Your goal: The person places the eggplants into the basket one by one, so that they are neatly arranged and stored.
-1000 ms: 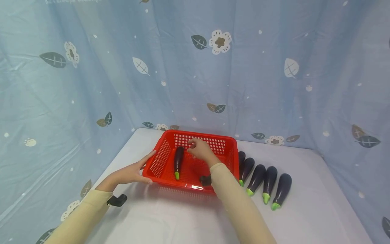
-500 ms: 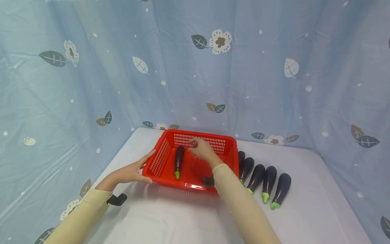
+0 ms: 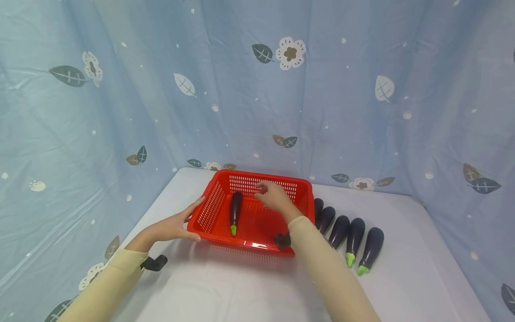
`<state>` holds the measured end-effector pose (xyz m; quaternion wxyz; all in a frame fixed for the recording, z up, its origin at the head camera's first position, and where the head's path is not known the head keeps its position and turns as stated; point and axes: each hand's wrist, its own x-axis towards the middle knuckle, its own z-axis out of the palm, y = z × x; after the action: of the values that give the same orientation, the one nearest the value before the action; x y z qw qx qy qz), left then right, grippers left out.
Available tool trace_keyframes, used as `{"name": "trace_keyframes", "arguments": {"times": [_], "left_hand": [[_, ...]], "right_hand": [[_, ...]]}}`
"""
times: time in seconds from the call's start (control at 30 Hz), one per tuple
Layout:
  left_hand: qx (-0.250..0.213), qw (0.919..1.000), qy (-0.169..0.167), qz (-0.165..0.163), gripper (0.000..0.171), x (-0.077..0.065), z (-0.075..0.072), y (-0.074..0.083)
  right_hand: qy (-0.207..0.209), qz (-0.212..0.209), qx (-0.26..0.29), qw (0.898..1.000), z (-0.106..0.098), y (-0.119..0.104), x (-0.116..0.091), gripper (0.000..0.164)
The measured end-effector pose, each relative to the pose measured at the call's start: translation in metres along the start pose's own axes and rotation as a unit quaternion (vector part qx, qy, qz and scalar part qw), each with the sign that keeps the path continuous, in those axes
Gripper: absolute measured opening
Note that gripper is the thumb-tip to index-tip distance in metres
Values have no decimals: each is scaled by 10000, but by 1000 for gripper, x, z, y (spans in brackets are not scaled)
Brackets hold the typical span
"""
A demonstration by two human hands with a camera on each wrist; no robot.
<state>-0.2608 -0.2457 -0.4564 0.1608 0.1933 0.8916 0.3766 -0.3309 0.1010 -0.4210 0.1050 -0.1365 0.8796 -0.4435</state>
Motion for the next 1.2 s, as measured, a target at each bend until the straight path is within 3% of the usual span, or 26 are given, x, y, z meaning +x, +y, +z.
{"name": "trace_keyframes", "arguments": {"times": [1.2], "left_hand": [[-148, 9999, -18, 43, 124, 1, -1, -2]], "right_hand": [[256, -22, -273, 9993, -30, 11, -15, 40]]}}
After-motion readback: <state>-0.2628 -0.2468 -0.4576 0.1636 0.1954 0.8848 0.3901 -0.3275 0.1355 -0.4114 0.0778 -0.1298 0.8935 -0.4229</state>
